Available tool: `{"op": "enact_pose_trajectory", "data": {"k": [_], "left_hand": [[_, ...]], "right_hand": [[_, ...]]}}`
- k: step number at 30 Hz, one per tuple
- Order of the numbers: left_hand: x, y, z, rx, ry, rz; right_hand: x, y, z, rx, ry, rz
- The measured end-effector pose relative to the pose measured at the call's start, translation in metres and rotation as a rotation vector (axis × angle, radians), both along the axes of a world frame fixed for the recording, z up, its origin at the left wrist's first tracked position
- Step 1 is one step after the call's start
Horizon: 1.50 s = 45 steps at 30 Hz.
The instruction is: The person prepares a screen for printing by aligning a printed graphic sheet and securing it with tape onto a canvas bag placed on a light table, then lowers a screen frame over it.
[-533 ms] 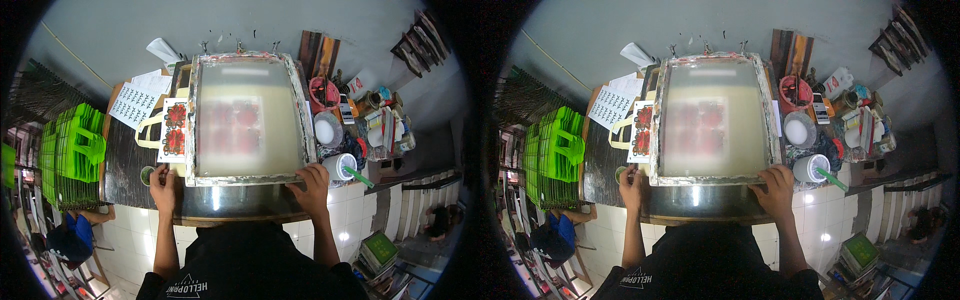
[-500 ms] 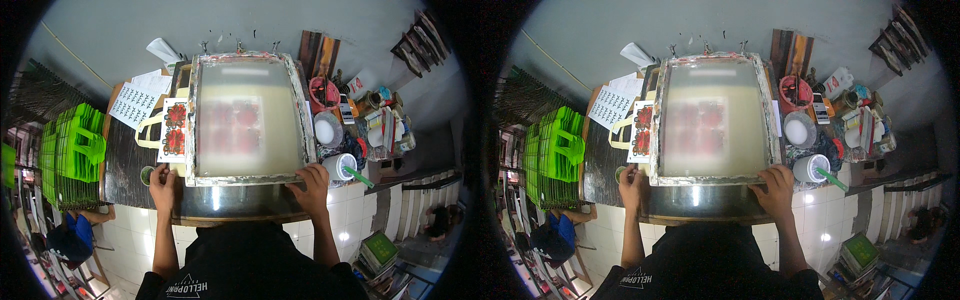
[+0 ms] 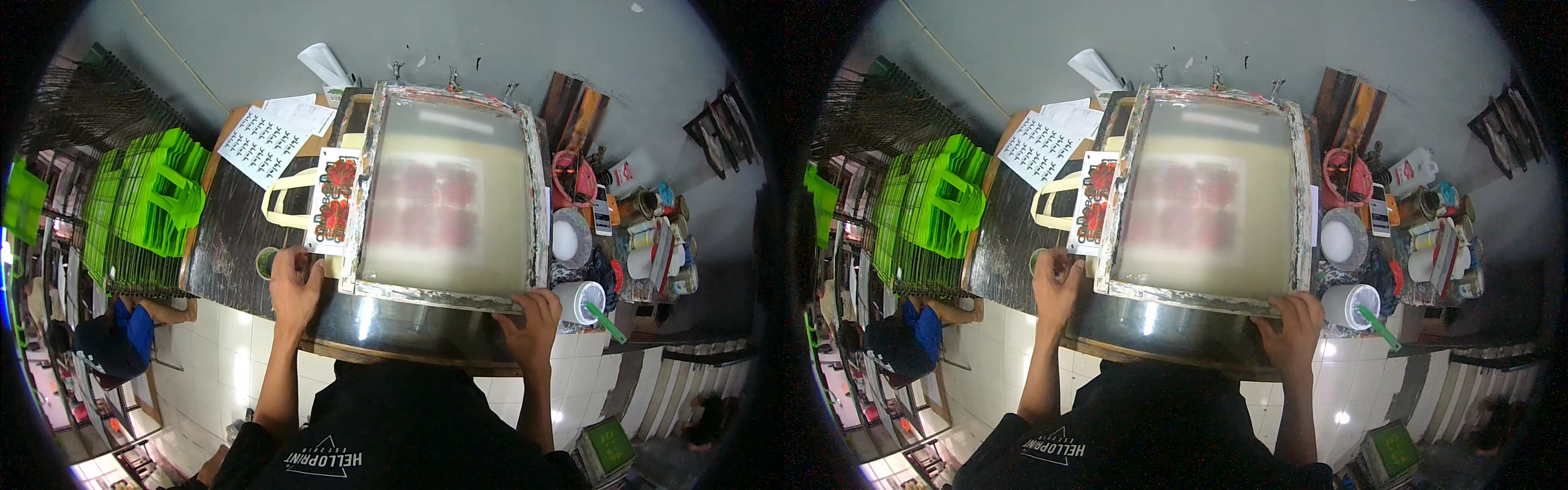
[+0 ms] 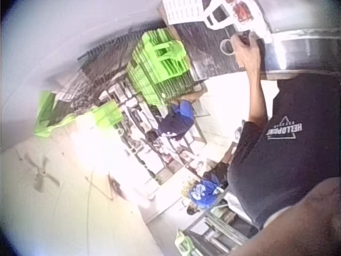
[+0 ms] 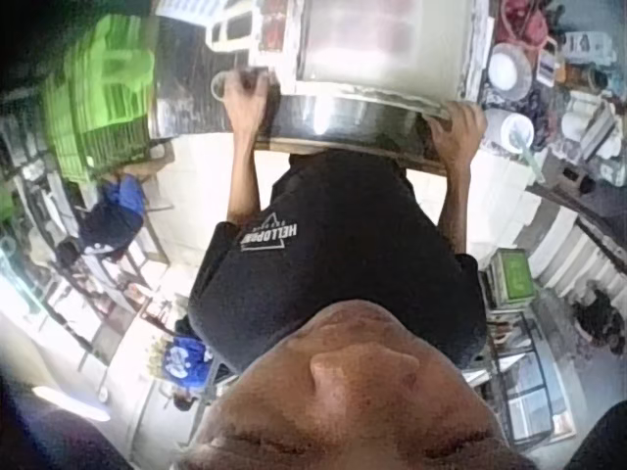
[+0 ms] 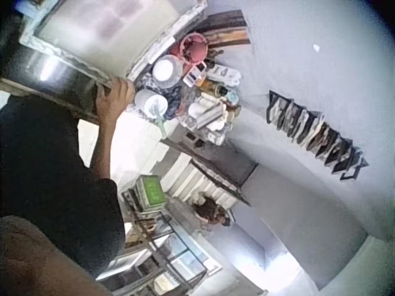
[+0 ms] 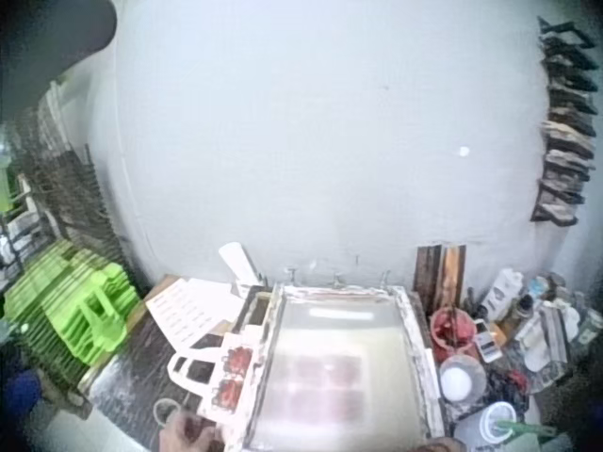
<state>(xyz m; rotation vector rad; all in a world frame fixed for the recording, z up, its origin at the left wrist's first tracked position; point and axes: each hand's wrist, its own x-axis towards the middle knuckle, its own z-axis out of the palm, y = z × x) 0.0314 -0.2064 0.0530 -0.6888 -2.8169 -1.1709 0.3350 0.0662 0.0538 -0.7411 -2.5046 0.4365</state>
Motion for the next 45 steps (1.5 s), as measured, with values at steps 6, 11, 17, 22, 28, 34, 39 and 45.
{"op": "enact_pose_trajectory", "data": {"k": [6, 11, 17, 22, 28, 34, 39, 45], "left_hand": [[-0.058, 0.026, 0.003, -0.143, 0.369, -0.426], [-0.103, 0.064, 0.006, -0.313, 0.209, -0.662], [-0.117, 0.084, 0.006, -0.430, 0.119, -0.784], [-0.119, 0.085, 0.004, -0.343, 0.060, -0.768], [-0.117, 0.090, 0.011, -0.369, 0.177, -0.747], [-0.116, 0.091, 0.005, -0.366, 0.186, -0.713], [-0.111, 0.090, -0.002, -0.346, 0.182, -0.663], [-0.106, 0.090, -0.008, -0.265, 0.216, -0.647]], "right_hand": [[0.002, 0.003, 0.001, 0.002, -0.018, 0.015], [0.004, 0.009, -0.001, 0.009, 0.001, 0.031], [0.006, 0.008, -0.016, -0.003, 0.023, 0.022], [0.006, 0.005, -0.016, -0.025, -0.041, -0.004], [0.005, 0.005, -0.021, -0.046, -0.030, -0.002], [0.006, 0.005, -0.024, -0.058, -0.034, 0.015], [0.007, 0.005, -0.025, -0.050, -0.008, 0.029], [0.005, 0.006, -0.007, -0.123, 0.084, 0.012]]}}
